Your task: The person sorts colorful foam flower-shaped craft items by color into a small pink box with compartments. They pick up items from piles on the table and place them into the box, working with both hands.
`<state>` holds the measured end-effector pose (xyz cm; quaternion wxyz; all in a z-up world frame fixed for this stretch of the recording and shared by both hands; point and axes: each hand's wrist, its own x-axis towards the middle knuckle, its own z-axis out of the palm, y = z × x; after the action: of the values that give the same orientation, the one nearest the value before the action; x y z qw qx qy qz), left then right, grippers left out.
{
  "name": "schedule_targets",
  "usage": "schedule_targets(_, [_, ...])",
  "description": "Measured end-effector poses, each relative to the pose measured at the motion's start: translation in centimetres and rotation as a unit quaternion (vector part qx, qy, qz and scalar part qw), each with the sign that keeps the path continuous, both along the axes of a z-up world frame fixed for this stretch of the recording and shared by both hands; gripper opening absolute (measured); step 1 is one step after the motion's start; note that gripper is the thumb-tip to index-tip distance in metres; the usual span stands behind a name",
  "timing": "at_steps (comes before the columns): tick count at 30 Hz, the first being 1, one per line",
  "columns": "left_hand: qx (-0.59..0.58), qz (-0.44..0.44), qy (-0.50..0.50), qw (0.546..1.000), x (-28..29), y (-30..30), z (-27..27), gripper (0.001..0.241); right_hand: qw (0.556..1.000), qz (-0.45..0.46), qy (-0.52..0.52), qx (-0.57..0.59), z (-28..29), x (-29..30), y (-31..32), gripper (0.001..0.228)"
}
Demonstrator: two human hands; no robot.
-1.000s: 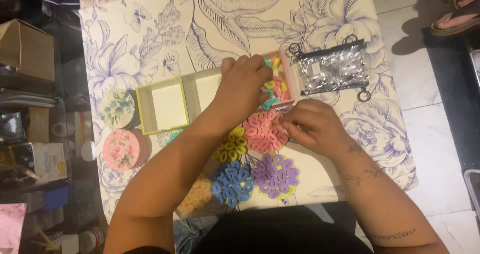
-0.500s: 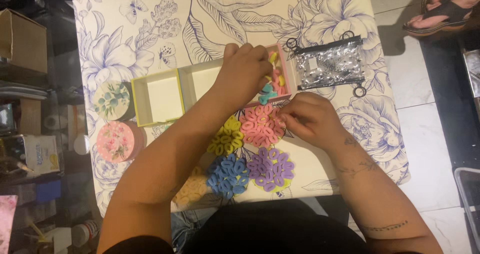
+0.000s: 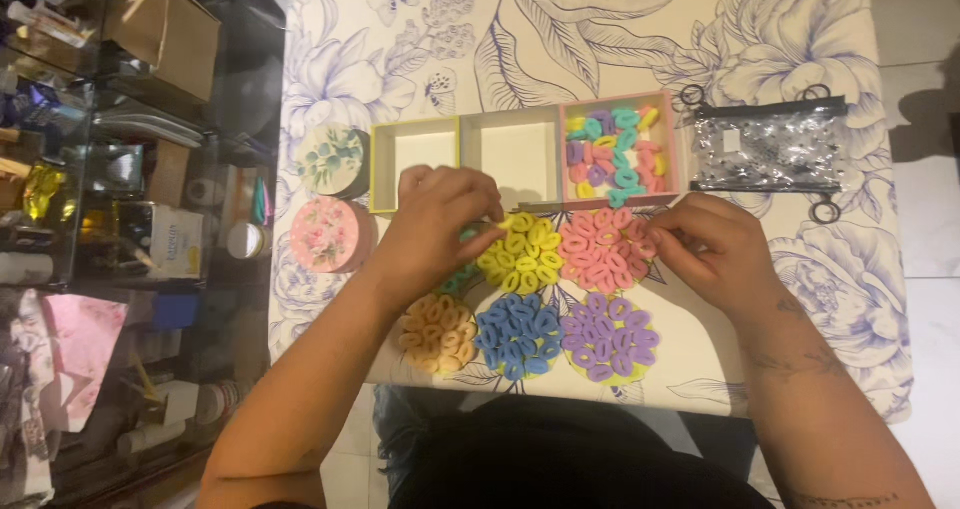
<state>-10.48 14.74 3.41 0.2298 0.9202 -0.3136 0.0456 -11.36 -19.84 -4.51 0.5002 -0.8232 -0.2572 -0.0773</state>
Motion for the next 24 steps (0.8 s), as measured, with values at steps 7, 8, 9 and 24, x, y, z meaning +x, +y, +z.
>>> schedule_targets(7, [-0.002, -0.027, 0.014, 1.000, -3.4, 2.2, -3.8, 0.023, 0.999, -0.026, 0.005, -0.022, -1.0, -0.2, -0.2, 0.010])
schedule_targets(8, [0.003, -0.028, 0.007, 1.000, -3.5, 2.2, -3.9, 0.023, 0.999, -0.032, 0.007, -0.028, -1.0, -0.2, -0.2, 0.009])
schedule_targets(9, [0.008, -0.030, -0.005, 0.999, -3.3, 2.2, -3.9, 0.023, 0.999, -0.040, 0.006, -0.034, -1.0, 0.0, -0.3, 0.008])
schedule_targets(24, [0.029, -0.023, -0.022, 0.999, -3.7, 2.5, -5.0, 0.026, 0.998, -0.050, 0.022, -0.029, -1.1, 0.0, -0.1, 0.012])
